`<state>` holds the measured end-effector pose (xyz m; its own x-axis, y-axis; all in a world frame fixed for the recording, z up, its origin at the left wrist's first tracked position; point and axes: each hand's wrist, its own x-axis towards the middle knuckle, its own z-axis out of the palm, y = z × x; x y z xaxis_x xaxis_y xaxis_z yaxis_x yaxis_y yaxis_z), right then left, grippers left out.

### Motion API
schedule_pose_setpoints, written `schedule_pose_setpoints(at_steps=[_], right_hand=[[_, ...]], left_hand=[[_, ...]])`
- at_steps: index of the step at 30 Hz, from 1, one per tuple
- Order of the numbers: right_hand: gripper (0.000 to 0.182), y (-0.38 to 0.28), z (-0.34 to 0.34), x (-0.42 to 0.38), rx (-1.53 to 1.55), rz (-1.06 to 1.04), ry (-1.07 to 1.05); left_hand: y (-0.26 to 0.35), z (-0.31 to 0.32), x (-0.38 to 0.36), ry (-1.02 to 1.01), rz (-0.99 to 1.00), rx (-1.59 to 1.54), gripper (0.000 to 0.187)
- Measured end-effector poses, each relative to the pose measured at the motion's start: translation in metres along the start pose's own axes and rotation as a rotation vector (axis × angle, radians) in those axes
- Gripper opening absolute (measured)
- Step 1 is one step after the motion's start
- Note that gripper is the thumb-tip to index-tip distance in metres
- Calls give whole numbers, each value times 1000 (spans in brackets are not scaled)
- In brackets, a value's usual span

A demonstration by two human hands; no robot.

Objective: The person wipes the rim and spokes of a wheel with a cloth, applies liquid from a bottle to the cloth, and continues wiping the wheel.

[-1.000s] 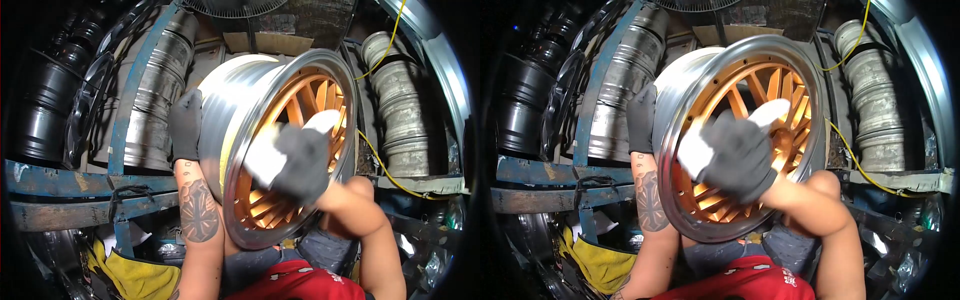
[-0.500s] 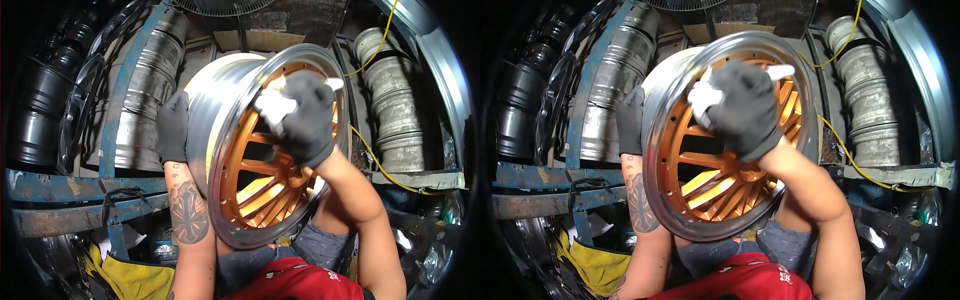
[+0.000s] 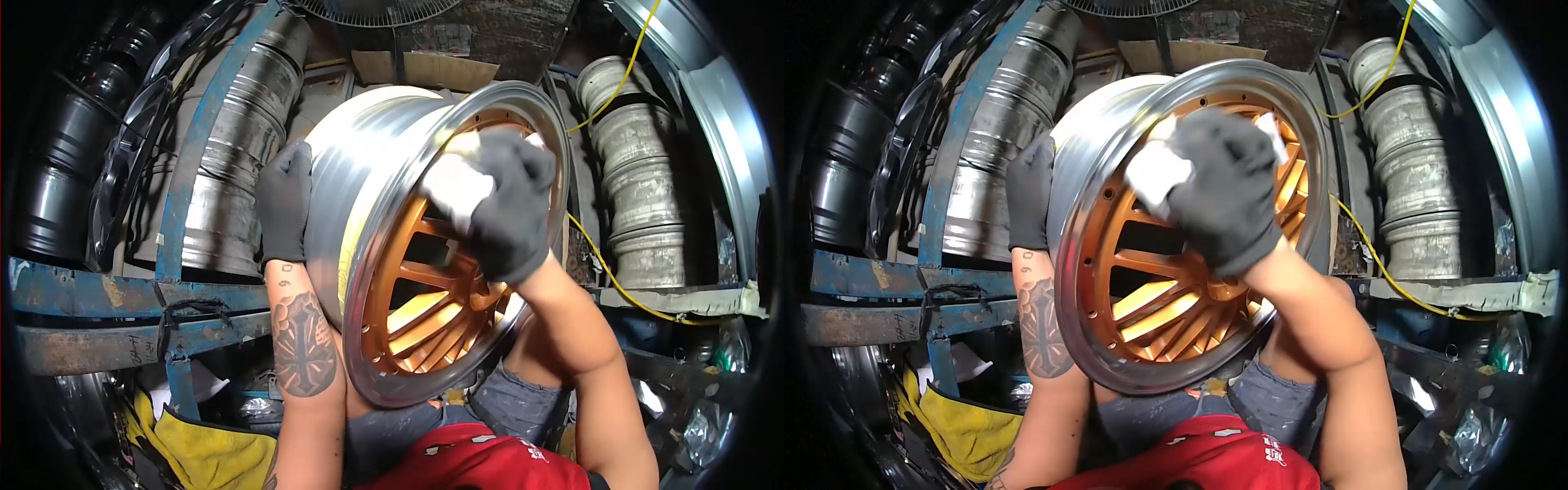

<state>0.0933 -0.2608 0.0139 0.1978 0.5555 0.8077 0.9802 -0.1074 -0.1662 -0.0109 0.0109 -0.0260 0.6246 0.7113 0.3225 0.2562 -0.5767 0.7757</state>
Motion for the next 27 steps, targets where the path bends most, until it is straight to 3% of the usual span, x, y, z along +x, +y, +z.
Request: schedule_pose_setpoints(at_steps=[3,6,7,8,10,13,15,18,19,22,24,26,27], right_hand=[[31,-40,2,-9,-39,5,31],[34,-63,17,-35,57,-5,49],[36,-48,13,-20,178,152,43],[41,-31,-9,-6,-74,-39,-36],[45,-15,-9,-7,-185,39,-63],[44,-54,-1,-20,-32,-129,43],[42,-52,11,-22,98,39,79],[42,0,-12,-2,-148,-9,-66],[40,-7,-11,-5,-188,-47,16],[40,-61,5,-24,196,15,54],[39,-48,8,-27,188,29,-8],[39,-17,-9,-3,-205,-91,34],[41,-6,-21,8,-270,-35,-10]], left_hand=[[-7,3,3,30,51,36,37],[25,-10,-3,-144,-200,11,37],[9,-2,-2,-66,-90,-86,37],[7,-3,-7,-82,-88,-69,37],[9,-5,-6,-77,-66,-59,38],[9,-4,-3,-39,-30,77,40],[15,-7,-2,-62,-57,82,42],[13,-7,-6,-70,-88,115,43],[13,-5,-4,-52,-91,115,43],[12,-6,1,-103,-105,109,42],[11,-5,2,-71,-70,114,41],[10,-5,-3,-58,-46,115,40],[11,-4,-5,-44,-40,105,39]])
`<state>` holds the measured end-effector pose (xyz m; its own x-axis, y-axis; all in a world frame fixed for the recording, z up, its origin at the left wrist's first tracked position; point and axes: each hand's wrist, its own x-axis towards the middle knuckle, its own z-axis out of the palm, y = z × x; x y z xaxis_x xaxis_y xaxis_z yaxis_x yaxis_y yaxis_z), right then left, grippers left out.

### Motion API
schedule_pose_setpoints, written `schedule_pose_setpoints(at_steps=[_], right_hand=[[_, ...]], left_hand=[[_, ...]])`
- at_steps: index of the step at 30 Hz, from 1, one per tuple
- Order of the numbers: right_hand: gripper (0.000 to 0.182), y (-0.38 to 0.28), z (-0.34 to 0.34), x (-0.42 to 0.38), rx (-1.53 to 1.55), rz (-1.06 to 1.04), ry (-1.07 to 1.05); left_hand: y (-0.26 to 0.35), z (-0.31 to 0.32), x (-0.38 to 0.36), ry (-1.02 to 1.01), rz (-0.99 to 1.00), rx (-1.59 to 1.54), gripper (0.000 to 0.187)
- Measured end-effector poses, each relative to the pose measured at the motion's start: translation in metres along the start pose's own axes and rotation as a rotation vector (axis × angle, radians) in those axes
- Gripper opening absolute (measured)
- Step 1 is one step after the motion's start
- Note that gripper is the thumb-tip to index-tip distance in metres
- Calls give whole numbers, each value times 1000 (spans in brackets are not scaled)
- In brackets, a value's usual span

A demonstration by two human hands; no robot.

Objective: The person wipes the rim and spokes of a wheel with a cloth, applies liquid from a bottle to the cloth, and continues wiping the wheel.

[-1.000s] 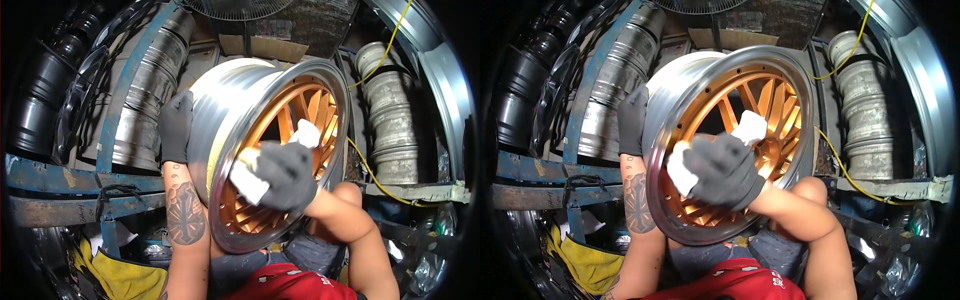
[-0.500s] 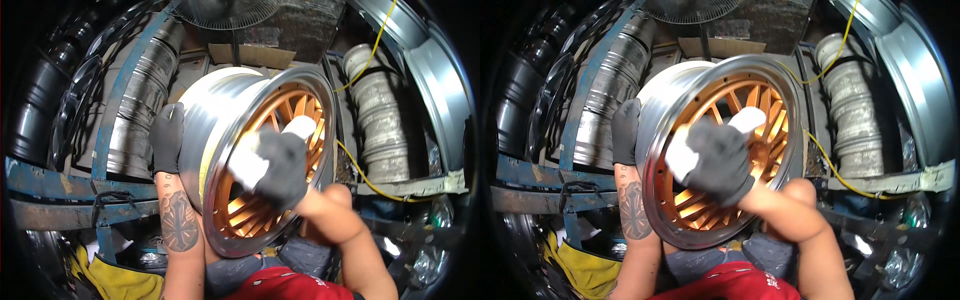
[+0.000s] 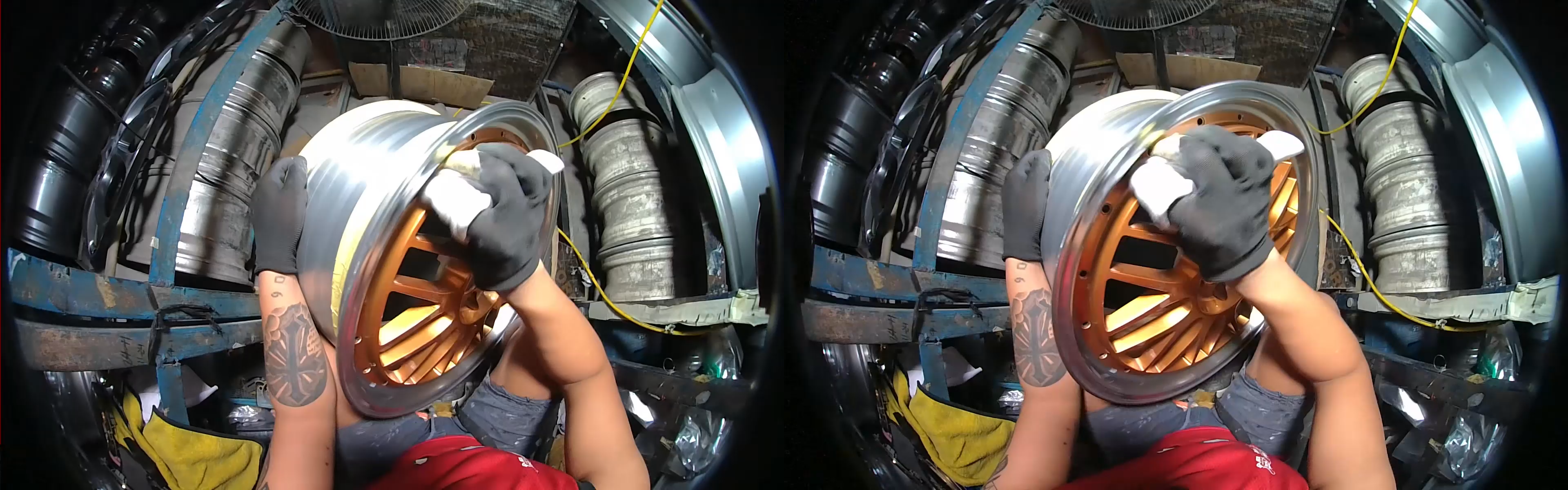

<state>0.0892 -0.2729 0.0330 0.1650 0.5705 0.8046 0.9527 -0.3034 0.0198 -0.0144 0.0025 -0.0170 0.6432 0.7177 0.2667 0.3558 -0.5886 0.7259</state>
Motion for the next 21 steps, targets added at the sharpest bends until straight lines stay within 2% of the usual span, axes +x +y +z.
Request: schedule_pose_setpoints(at_steps=[1,4,6,8,9,10,12,14,15,18,20,21], right_hand=[[43,-1,8,-9,-25,-18,24],[51,-42,11,-23,380,66,80],[50,-33,12,-23,238,-14,48],[41,8,12,-2,7,-129,109],[34,5,7,3,48,-63,84],[34,-9,13,-5,102,-78,148],[33,-46,9,-20,303,-65,104],[33,-43,6,-18,262,-172,92],[38,-28,16,-18,244,-173,140],[32,-20,8,1,157,-62,125],[32,-38,10,-7,244,-232,157],[29,-33,8,-7,243,-180,147]], left_hand=[[2,0,-1,22,5,-17,39],[7,-3,1,-13,-9,-58,38],[7,-3,3,-5,-24,-12,38],[4,-3,1,-13,-4,12,38],[2,-3,1,-8,18,3,38],[2,-2,2,8,39,-12,37],[-1,0,4,17,42,-19,37],[0,2,3,-3,27,-19,37],[3,1,3,-18,9,-21,37],[-4,-1,4,-28,24,-24,37],[-4,1,7,7,53,-35,35],[-5,2,6,26,62,-34,34]])
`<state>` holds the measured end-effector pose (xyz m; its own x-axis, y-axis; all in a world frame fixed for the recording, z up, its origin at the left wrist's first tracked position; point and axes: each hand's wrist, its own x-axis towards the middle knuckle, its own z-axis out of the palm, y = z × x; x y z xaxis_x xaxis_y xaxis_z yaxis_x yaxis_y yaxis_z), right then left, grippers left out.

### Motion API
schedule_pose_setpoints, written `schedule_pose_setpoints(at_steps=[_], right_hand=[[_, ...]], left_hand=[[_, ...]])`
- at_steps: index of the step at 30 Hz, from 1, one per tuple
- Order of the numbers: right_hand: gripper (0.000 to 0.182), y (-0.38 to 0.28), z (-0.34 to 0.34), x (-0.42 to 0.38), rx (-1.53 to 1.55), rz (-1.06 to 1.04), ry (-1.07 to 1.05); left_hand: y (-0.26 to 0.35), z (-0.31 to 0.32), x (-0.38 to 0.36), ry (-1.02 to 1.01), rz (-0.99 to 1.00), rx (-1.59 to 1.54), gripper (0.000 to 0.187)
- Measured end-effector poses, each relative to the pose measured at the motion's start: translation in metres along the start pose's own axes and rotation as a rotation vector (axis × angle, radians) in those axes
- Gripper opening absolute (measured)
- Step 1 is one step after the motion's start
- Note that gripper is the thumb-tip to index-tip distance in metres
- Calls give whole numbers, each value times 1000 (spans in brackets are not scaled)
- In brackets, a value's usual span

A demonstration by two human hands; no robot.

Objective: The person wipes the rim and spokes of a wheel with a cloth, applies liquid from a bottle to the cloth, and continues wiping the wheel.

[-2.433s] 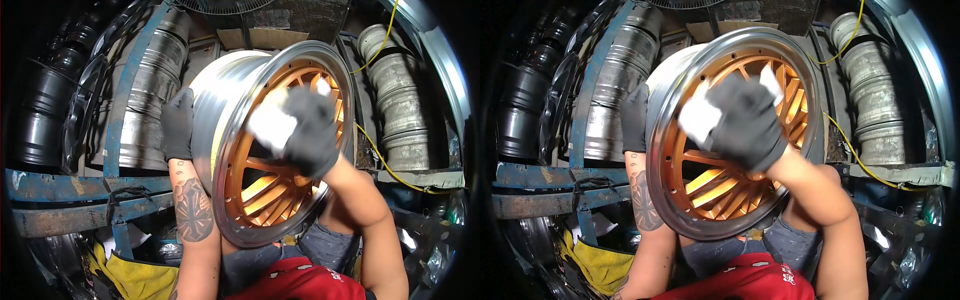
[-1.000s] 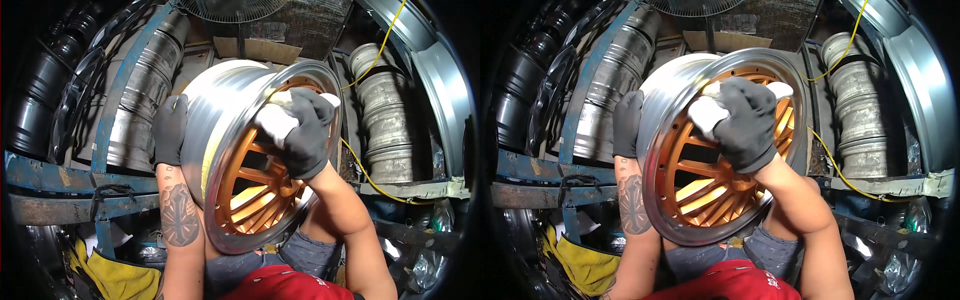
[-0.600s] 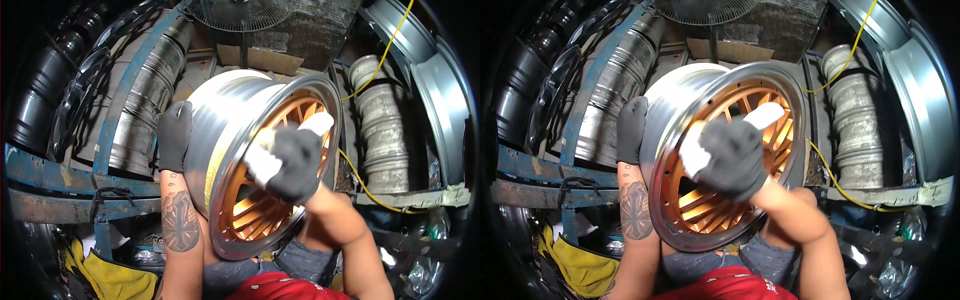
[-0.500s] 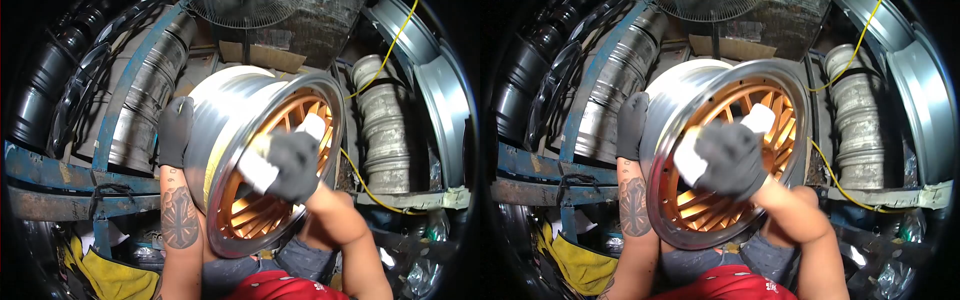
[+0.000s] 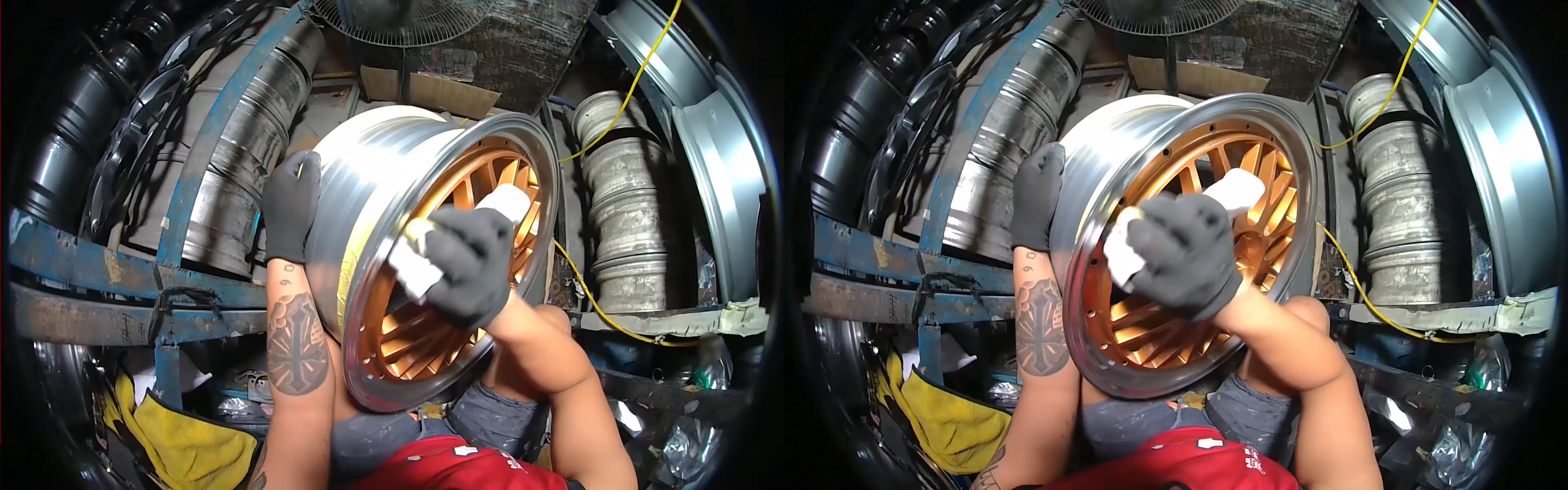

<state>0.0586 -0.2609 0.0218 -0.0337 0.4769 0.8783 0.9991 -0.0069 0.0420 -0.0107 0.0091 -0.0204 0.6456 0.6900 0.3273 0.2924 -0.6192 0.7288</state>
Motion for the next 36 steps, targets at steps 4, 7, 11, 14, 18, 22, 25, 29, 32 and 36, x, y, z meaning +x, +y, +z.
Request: schedule_pose_setpoints(at_steps=[4,7,11,14,18,22,25,29,32,36], right_hand=[[35,29,-1,4,-25,106,0],[32,23,5,6,-8,84,83],[30,27,-3,6,28,43,92],[32,36,7,-6,28,20,98],[28,31,5,-1,52,115,78],[27,33,15,-7,52,118,117],[32,39,26,-16,96,114,144],[36,30,26,-20,80,178,114],[36,32,24,-12,94,68,124],[33,25,13,-2,106,-5,71]], left_hand=[[14,-11,-11,92,1,-204,31],[56,-61,-45,144,-48,-630,22],[123,-141,-142,-580,230,-328,16],[148,-109,-199,-1364,735,-850,26],[120,-59,-316,-1102,508,-1210,15],[134,-53,-308,-415,443,-787,18],[144,-51,-316,-419,493,-834,19],[151,-47,-330,-522,514,-1008,20],[158,-48,-330,-561,533,-1057,21],[166,-47,-330,-590,551,-1090,22]])
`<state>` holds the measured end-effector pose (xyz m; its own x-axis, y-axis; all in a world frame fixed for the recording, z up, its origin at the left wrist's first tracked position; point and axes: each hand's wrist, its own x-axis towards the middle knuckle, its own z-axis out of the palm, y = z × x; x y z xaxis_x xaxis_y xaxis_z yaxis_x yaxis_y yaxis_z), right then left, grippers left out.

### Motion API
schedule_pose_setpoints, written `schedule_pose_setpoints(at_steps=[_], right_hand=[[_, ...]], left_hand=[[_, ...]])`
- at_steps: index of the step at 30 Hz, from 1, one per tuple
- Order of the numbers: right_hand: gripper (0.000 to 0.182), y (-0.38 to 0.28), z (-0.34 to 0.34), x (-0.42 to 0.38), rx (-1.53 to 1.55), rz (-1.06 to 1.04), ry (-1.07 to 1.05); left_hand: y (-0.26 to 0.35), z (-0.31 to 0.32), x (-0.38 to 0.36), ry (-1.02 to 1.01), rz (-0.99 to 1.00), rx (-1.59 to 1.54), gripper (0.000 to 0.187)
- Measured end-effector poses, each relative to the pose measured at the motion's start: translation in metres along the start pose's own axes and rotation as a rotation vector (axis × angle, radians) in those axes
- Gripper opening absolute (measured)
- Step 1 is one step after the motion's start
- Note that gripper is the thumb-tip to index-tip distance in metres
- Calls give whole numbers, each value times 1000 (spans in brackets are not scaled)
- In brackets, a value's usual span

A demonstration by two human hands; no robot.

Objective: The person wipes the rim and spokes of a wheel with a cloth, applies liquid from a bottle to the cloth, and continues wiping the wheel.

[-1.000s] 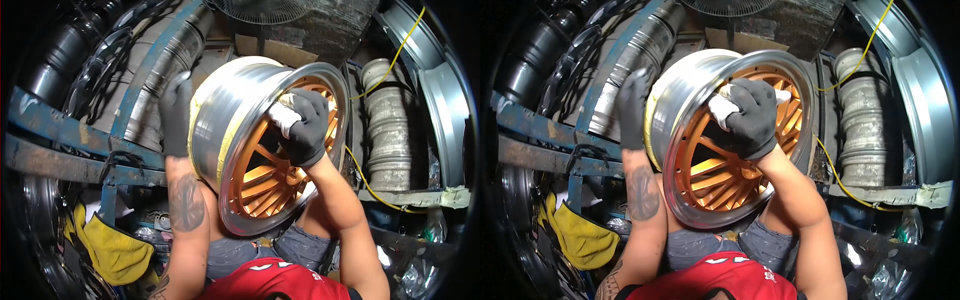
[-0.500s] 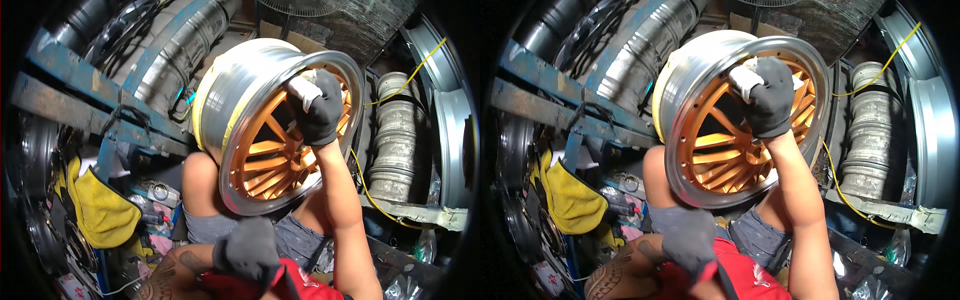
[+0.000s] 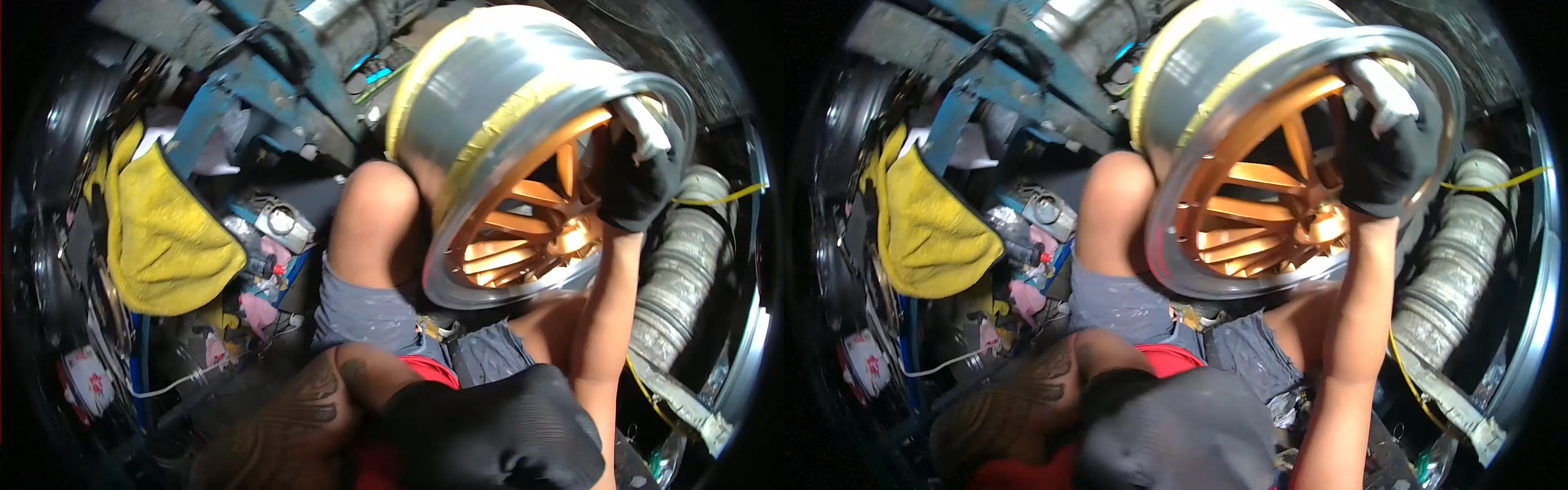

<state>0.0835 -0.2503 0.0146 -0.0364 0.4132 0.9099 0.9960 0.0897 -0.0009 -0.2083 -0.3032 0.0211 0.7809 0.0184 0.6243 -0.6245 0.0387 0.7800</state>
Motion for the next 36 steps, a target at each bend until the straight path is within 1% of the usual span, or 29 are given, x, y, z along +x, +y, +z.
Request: schedule_pose_setpoints(at_steps=[1,3,4,5,7,10,13,16,19,20,22,23,24,25,26,27,28,29,30,31,32,33,34,36], right_hand=[[31,1,0,-4,-22,50,-18],[29,2,9,-7,129,116,1],[29,5,5,-6,107,68,-1],[28,11,12,-16,134,92,94],[25,6,0,-8,-28,-3,71],[29,11,-2,-16,-58,31,33],[30,8,0,-13,-17,-4,9],[35,-4,-3,-5,-9,53,-94],[36,4,-4,-14,-36,18,28],[37,7,-3,-17,-34,-2,59],[41,12,-4,-25,-47,63,35],[42,12,-8,-25,-56,76,-3],[43,8,-11,-24,-60,92,-44],[42,1,-14,-20,-89,101,-30],[42,-2,-16,-21,-107,137,-31],[43,-5,-17,-22,-124,174,-32],[41,-7,-16,-22,-185,146,25],[38,-10,-15,-24,-182,229,40],[34,-14,-15,-25,-173,311,57],[33,-14,-18,-23,-195,250,40],[31,-12,-20,-21,-209,193,13],[30,-11,-24,-19,-215,194,-7],[26,-11,-22,-24,-199,335,-14],[31,-9,-21,-22,-176,237,5]], left_hand=[[2,1,1,-11,1,-2,23],[3,-1,3,-23,-16,2,24],[3,-5,1,-20,-22,11,24],[2,-8,0,-21,-33,24,24],[1,-12,1,-34,-52,20,25],[6,-12,7,-75,-64,23,26],[9,-16,28,-194,-43,-27,27],[13,-29,49,-367,-78,-88,28],[23,-55,40,-519,-177,-86,29],[24,-63,31,-491,-228,-27,31],[39,-118,44,-427,-205,25,28],[17,-109,47,288,10,143,34],[4,-120,47,593,26,199,34],[-8,-131,49,899,26,247,33],[-6,-195,63,770,-159,269,26],[-14,-242,87,627,-338,298,22],[-44,-253,111,1004,-273,264,24],[-76,-281,119,1108,-283,479,27],[-116,-305,113,1014,-139,719,34],[-138,-317,109,916,-256,972,37],[-140,-310,114,811,-376,1226,42],[-141,-306,116,741,-519,1190,46],[-138,-301,117,701,-573,1098,47],[-135,-304,124,635,-654,920,49]])
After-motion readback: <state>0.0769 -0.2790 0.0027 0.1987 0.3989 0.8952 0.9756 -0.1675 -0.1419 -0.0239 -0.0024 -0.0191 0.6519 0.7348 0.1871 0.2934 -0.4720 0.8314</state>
